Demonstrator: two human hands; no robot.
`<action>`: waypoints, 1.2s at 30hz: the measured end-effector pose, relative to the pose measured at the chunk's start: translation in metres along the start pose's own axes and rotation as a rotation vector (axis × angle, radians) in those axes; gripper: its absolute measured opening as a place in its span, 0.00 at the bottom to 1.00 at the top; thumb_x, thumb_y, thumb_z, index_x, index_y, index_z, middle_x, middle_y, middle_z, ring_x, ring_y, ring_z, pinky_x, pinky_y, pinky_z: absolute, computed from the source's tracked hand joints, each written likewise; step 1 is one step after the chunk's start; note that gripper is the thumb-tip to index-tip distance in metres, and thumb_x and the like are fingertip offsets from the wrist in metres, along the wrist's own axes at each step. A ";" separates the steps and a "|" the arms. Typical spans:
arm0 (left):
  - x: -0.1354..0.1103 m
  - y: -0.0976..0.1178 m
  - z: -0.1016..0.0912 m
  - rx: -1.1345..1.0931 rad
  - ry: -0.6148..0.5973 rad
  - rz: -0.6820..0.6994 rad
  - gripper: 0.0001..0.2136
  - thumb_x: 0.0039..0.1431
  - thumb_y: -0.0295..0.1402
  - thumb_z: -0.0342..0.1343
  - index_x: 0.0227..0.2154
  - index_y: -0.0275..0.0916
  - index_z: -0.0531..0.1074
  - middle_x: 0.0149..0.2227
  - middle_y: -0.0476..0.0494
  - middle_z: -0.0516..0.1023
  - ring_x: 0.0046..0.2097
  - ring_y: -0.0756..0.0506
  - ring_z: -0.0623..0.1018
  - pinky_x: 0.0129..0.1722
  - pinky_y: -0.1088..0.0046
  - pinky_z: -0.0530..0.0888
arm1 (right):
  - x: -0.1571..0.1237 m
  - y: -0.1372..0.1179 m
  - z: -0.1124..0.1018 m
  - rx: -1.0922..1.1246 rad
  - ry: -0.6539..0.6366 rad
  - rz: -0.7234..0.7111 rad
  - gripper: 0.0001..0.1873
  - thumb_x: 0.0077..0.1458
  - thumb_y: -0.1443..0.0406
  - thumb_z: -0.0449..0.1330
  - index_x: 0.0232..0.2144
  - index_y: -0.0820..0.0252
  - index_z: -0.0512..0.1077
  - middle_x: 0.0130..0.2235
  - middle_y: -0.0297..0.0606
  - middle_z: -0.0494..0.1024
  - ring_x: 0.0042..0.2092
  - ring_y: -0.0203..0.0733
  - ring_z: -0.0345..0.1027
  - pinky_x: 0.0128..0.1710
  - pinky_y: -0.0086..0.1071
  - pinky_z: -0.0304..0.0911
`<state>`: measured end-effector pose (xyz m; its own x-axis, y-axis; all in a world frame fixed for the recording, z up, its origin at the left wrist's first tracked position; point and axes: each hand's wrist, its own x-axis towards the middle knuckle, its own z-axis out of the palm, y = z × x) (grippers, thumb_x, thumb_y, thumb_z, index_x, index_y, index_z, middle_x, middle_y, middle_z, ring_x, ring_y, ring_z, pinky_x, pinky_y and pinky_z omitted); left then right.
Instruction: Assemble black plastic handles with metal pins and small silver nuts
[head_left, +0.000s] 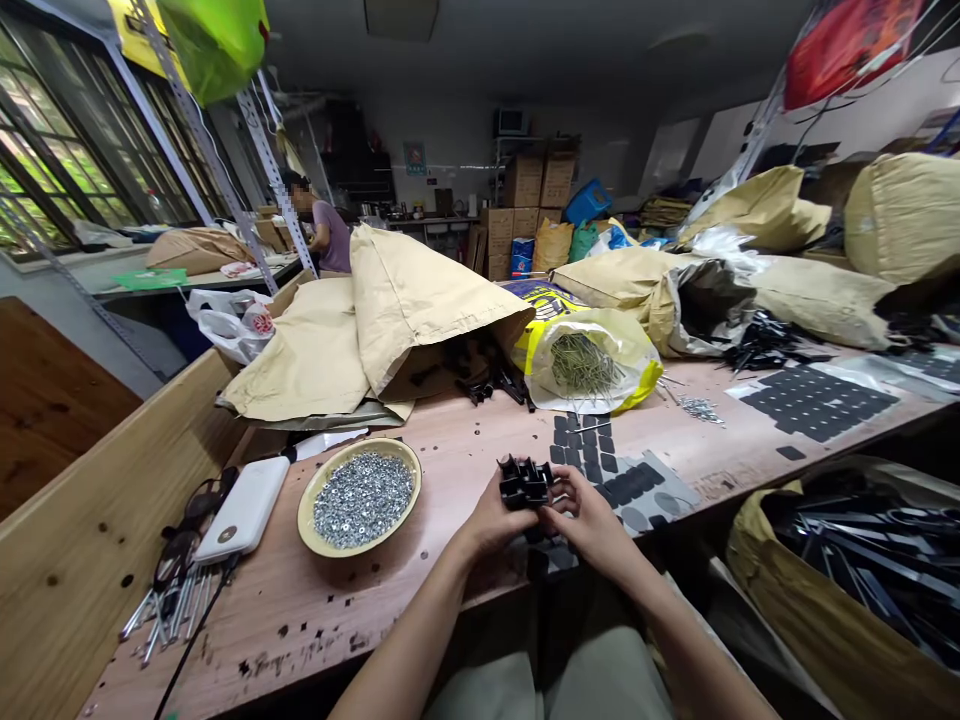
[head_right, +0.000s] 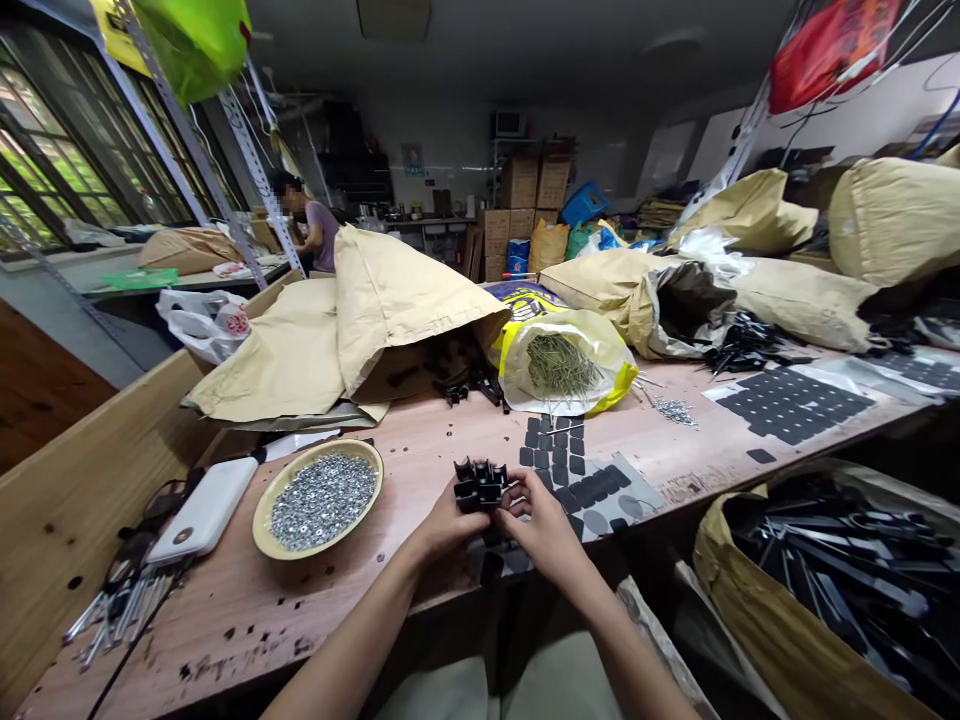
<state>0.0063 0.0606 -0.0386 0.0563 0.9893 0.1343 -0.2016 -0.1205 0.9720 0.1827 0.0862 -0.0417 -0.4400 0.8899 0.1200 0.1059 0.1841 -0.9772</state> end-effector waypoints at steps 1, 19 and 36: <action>-0.001 0.001 -0.001 0.005 -0.039 0.009 0.34 0.38 0.27 0.68 0.53 0.37 0.68 0.52 0.38 0.78 0.54 0.37 0.77 0.57 0.60 0.72 | 0.001 0.001 0.001 0.020 -0.002 0.000 0.26 0.52 0.56 0.65 0.50 0.55 0.62 0.37 0.36 0.75 0.33 0.40 0.72 0.34 0.34 0.71; 0.009 -0.010 -0.010 0.152 0.390 0.031 0.14 0.43 0.34 0.67 0.34 0.34 0.78 0.37 0.39 0.82 0.39 0.41 0.80 0.43 0.65 0.75 | 0.035 0.004 -0.046 -1.067 -0.224 -0.134 0.06 0.67 0.61 0.53 0.43 0.55 0.67 0.40 0.37 0.79 0.38 0.44 0.73 0.36 0.33 0.60; 0.011 -0.012 -0.012 0.125 0.465 0.010 0.14 0.42 0.29 0.66 0.36 0.34 0.78 0.38 0.37 0.82 0.39 0.41 0.80 0.40 0.65 0.76 | 0.109 0.019 -0.138 -1.418 0.039 -0.143 0.13 0.70 0.61 0.47 0.41 0.60 0.70 0.43 0.44 0.78 0.38 0.44 0.73 0.31 0.32 0.57</action>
<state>-0.0027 0.0739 -0.0511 -0.3940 0.9163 0.0712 -0.0787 -0.1108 0.9907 0.2597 0.2447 -0.0232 -0.5011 0.8348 0.2283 0.8615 0.5062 0.0400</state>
